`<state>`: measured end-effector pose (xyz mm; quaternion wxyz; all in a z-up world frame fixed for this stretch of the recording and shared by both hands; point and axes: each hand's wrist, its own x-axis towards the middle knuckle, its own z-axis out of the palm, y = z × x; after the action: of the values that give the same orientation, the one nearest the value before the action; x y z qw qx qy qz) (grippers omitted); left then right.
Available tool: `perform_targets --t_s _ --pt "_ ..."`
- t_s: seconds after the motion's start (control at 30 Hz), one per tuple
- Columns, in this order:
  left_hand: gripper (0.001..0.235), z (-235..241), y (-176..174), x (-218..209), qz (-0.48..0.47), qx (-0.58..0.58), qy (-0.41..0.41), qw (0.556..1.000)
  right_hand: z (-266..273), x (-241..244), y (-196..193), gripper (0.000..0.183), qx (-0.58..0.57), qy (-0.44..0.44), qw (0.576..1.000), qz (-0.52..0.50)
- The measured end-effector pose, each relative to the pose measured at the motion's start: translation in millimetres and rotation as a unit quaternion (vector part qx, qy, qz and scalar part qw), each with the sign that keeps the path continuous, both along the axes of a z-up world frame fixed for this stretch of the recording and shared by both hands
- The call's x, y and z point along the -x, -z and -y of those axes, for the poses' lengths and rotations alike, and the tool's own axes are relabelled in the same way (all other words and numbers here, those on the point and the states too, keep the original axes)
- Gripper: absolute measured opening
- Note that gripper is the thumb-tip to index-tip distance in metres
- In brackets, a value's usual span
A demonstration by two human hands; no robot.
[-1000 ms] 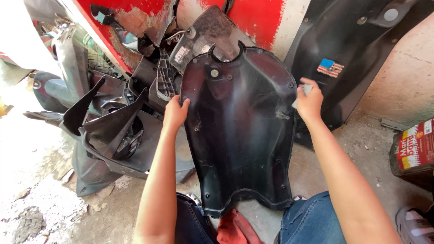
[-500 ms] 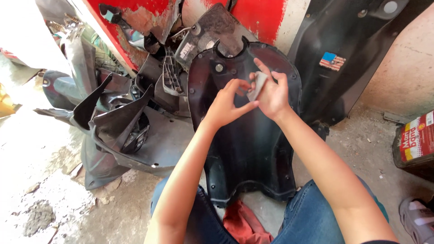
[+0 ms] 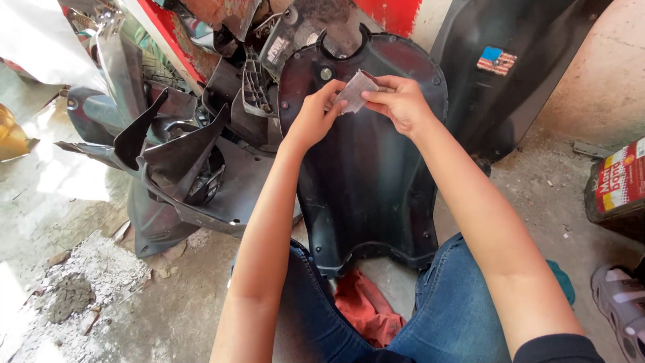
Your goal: The person sands down black plastic motorcycle body panels using small pieces of sandpaper.
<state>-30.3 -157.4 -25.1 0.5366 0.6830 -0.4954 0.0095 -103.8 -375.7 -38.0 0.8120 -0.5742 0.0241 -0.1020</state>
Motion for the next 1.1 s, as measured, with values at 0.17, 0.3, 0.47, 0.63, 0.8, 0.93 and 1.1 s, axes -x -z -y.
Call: perform_targets --t_s 0.17,0.3,0.47,0.63,0.8,0.93,1.1 --pt "0.024 -4.5 7.1 -5.8 -0.026 -0.02 -0.018 0.999 -12.0 -7.3 19.9 0.022 -0.001 0.063 0.997 0.033" --pt "0.024 -3.2 12.9 -11.7 -0.049 -0.012 -0.02 0.999 -36.1 -1.9 11.9 0.023 -0.058 0.08 0.994 0.039" --pt "0.029 -1.1 19.7 -21.1 -0.047 0.019 -0.066 0.997 -26.1 -49.8 65.7 0.013 -0.046 0.101 0.991 0.081" --pt "0.033 -19.8 17.3 -14.8 0.1 0.014 -0.219 0.97 -17.6 -89.2 80.7 0.026 0.029 0.302 0.947 0.108" --pt "0.029 -34.0 14.2 -16.6 0.201 -0.096 -0.309 0.925 -3.5 -143.5 189.6 0.048 0.124 0.381 0.89 0.219" --pt "0.032 -41.9 22.3 -26.9 0.229 -0.147 -0.339 0.901 -38.0 -130.4 164.6 0.048 0.189 0.421 0.884 0.075" --pt "0.04 -38.1 39.9 -56.8 0.25 -0.178 -0.392 0.867 -47.7 -149.9 144.5 0.027 0.312 0.389 0.867 -0.024"
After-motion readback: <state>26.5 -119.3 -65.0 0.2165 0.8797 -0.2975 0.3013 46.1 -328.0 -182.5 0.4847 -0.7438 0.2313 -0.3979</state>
